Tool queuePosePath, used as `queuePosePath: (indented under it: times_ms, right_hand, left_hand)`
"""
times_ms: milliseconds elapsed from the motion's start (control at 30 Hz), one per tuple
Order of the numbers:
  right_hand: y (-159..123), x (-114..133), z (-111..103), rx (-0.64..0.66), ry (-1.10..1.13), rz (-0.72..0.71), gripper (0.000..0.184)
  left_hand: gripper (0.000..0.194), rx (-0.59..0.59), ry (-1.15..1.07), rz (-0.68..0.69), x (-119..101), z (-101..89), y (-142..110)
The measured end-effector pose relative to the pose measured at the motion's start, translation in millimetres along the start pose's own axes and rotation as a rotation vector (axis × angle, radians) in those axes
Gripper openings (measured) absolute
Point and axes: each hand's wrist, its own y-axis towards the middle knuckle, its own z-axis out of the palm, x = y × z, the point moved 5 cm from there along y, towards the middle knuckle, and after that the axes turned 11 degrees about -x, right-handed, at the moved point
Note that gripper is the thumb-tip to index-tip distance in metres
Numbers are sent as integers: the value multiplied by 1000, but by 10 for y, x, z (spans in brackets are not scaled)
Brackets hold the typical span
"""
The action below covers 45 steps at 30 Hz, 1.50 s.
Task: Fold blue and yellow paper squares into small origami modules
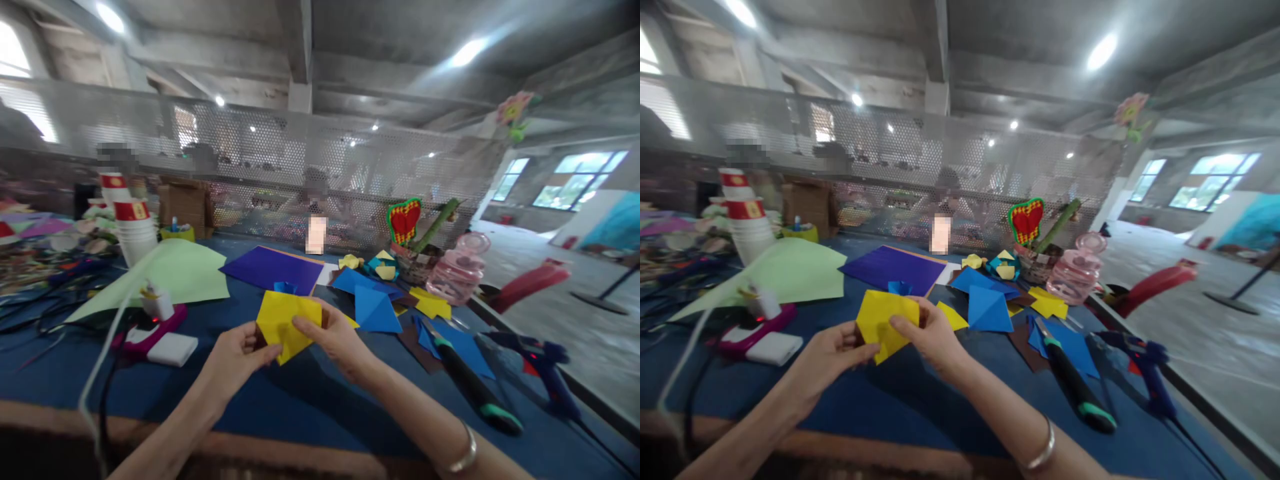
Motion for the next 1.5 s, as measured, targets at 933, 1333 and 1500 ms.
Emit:
queuePosePath:
  times_ms: [933, 1333, 1500]
  right_hand:
    - [124, -199, -392, -188, 176, 207, 37]
    - [87, -201, -299, -60, 141, 212, 34]
    - [111, -199, -303, -41, 60, 179, 32]
  left_hand:
    - [31, 275, 204, 760, -608, 295, 771]
    - [22, 211, 310, 869, -620, 262, 772]
    - [22, 234, 325, 844, -585, 272, 774]
